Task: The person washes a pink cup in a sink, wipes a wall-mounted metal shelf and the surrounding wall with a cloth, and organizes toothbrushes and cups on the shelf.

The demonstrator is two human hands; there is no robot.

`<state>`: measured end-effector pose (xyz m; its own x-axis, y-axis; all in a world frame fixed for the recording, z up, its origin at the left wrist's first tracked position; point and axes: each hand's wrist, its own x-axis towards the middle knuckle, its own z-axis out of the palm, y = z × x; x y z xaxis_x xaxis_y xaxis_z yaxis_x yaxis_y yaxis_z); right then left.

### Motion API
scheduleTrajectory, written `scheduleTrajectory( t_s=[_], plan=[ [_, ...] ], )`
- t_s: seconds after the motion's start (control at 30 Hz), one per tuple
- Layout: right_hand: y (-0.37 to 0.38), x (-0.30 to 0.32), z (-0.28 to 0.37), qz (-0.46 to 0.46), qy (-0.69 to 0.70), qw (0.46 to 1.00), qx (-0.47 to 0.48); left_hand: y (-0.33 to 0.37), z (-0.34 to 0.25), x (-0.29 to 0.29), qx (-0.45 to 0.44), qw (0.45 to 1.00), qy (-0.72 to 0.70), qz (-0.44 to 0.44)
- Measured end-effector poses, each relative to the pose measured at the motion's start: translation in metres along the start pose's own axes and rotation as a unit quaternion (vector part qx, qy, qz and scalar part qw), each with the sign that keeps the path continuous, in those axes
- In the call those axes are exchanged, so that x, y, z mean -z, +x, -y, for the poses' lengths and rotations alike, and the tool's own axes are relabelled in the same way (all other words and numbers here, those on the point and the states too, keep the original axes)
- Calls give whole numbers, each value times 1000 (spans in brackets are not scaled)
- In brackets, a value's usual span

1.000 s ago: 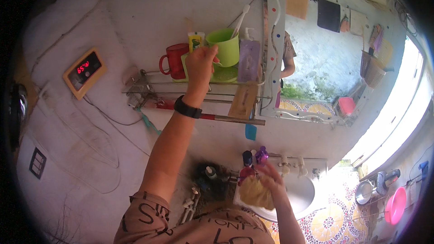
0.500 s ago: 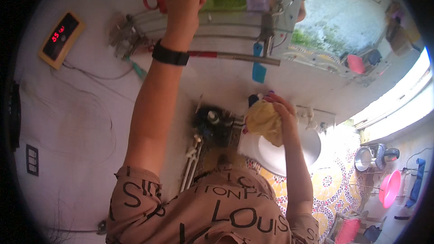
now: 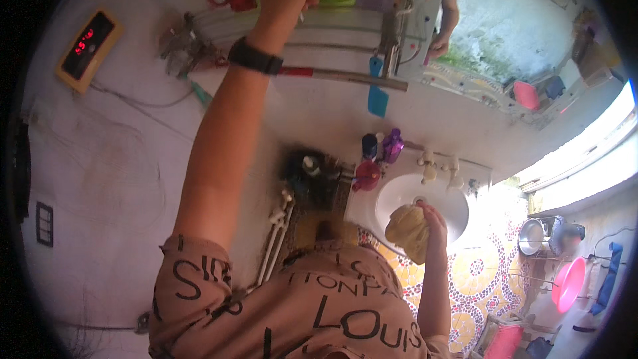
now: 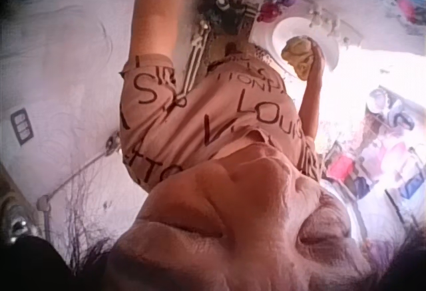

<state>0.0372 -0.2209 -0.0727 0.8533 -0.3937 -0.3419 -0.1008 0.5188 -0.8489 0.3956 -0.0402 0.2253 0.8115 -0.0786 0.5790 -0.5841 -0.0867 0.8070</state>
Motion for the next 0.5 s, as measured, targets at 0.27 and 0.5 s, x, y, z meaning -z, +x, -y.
scheduleTrajectory(
  t_s=[0.27, 0.5],
  plan=[
    [11, -4, -11, 43, -15, 997, -65, 24, 36, -13, -161, 951, 225, -137],
    [21, -29, -31, 130, 1, 984, -125, -51, 10, 20, -397, 851, 256, -229]
  ],
)
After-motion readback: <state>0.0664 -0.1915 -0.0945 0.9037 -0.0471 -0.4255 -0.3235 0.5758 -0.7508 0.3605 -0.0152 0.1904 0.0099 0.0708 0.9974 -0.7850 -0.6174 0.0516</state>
